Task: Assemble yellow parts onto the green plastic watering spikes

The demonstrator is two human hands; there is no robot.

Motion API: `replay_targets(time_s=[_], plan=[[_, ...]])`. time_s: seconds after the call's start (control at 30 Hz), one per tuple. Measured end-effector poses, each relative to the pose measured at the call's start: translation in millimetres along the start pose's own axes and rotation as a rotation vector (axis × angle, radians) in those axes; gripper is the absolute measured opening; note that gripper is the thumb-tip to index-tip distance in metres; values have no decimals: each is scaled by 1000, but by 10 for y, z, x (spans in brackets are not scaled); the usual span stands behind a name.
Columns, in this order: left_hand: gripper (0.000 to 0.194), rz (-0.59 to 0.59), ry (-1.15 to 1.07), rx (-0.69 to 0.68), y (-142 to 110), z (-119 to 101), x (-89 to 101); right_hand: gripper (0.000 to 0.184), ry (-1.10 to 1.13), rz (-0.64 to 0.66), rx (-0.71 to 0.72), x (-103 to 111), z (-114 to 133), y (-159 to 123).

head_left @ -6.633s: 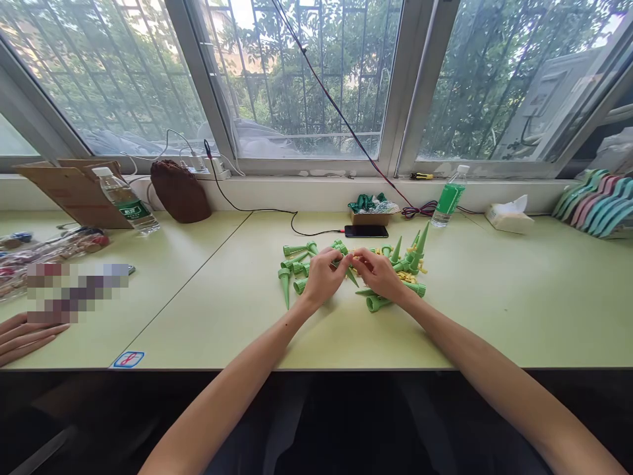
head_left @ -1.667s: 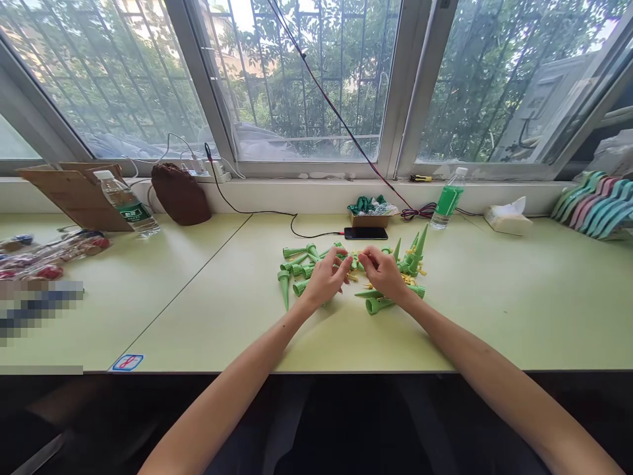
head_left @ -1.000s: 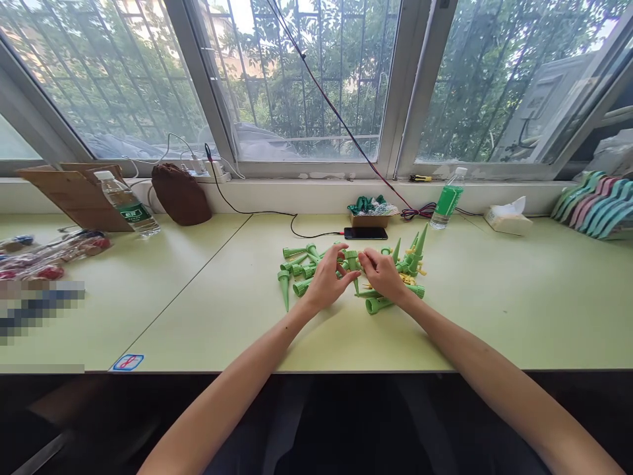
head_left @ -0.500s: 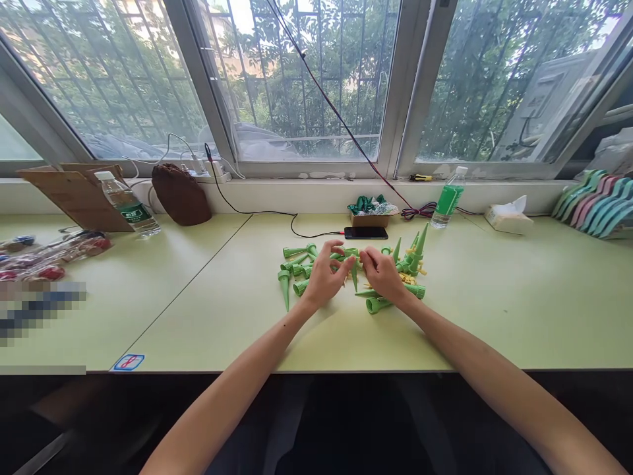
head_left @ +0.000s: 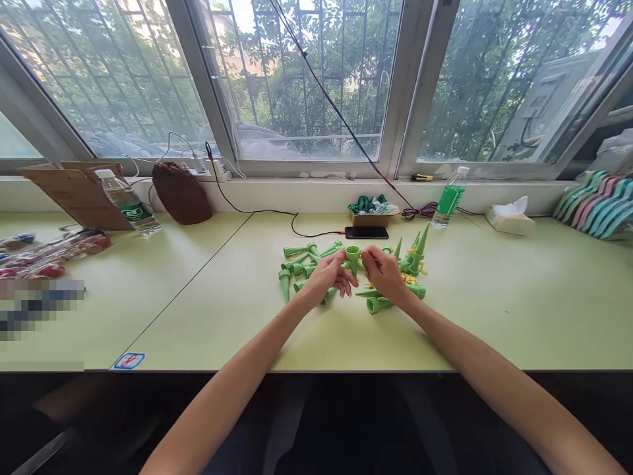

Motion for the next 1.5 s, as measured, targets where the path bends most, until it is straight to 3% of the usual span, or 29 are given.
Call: replay_targets(time_s=[0.13, 0.43, 0.63, 1.03, 1.5], plan=[[56, 52, -14, -14, -12, -15, -10, 37, 8, -6, -11, 7, 0, 2], [50, 26, -16, -27, -44, -70, 5, 39, 4, -11, -22, 13, -13, 6], [51, 9, 15, -105, -43, -100, 18, 45, 3, -19, -33, 17, -32, 8], [48, -152, 363, -353, -100, -182, 11, 45, -83, -11, -4, 49, 14, 39], [60, -250, 501, -438, -131, -196, 20, 41, -162, 23, 62, 18, 52, 39]])
Point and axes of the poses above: each hand's wrist, its own y-axis towards the middle knuckle, its own x-axis out of the back of the hand, z = x × y, the point moved 5 cm from there along y, towards the middle knuckle, and after that the axes turned 15 degrees about y, right-handed, at the moved point
